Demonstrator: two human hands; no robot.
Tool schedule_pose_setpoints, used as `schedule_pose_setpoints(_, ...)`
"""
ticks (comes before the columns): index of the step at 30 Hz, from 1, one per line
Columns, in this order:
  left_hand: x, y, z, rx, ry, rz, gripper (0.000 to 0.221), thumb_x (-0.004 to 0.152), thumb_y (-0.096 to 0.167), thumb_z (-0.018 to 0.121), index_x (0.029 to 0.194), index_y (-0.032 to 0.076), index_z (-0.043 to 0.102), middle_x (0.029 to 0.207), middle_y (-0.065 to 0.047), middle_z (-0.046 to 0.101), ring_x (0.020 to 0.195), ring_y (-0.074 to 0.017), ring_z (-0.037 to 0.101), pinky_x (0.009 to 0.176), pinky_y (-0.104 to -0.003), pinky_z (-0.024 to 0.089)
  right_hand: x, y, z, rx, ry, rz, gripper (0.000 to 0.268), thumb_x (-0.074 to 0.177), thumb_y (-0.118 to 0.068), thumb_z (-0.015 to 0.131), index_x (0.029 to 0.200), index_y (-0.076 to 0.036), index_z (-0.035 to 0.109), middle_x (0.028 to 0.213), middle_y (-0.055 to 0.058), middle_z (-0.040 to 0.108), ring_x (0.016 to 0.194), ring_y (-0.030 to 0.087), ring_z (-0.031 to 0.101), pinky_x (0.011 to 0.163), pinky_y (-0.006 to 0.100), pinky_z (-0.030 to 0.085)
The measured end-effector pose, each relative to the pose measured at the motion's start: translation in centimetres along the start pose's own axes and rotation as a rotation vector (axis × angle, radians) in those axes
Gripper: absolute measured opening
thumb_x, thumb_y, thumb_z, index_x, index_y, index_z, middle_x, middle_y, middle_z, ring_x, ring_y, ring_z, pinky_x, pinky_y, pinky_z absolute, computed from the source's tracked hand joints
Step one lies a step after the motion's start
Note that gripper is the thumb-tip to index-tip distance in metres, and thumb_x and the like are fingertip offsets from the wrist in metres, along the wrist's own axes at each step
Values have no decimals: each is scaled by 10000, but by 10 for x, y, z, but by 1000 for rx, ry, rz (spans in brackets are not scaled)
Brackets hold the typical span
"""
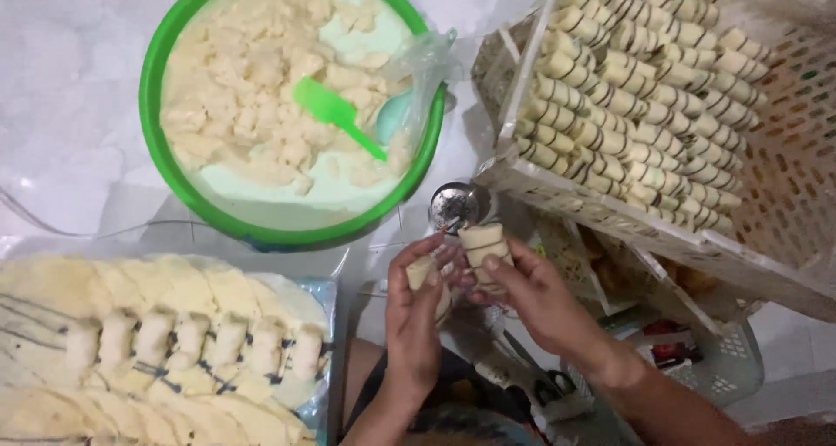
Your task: Rolling small pieces of dough around a filling and organizing them into a plastic basket for proofing or baking.
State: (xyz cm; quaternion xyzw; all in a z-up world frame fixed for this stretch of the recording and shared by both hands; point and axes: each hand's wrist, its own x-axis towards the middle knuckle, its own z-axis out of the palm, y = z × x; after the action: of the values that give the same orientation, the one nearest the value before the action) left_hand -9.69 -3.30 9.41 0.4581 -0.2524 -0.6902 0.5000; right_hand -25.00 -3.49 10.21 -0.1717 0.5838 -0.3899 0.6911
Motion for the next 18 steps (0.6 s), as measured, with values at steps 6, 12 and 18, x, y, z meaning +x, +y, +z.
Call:
schedule_pose_setpoints(6, 2, -22, -3, 209, 25, 188, 419, 1070, 356, 405, 1302, 48, 569, 1437, -152, 581, 1350, -236, 542, 1159, -365, 423, -9, 29, 30, -451, -50, -473, 668, 993, -236, 550, 1581, -52, 292, 1611, 147, 423, 1477, 228, 418, 1189, 349, 327)
schedule_pose_setpoints(12, -15, -43, -17, 19, -127, 159, 682, 1076, 432, 251, 1625, 66, 78, 1736, -77, 11, 1593, -176, 30, 1274, -311, 13, 0, 40, 11, 113, -307, -147, 907, 855, -79, 765, 1617, -93, 272, 1445, 46, 545, 1233, 131, 537, 1049, 278, 440)
schedule_pose_setpoints(18, 30, -139, -236, -1076, -174, -9, 461, 1189, 109, 416, 1649, 127, 389, 1675, -172, 323, 1505, -313, 322, 1203, -375, 162, -17, -45, -97, -58, -420, -361, 571, 854, -94, 803, 1362, 44, 579, 1235, 184, 693, 1028, 289, 711, 915, 436, 619)
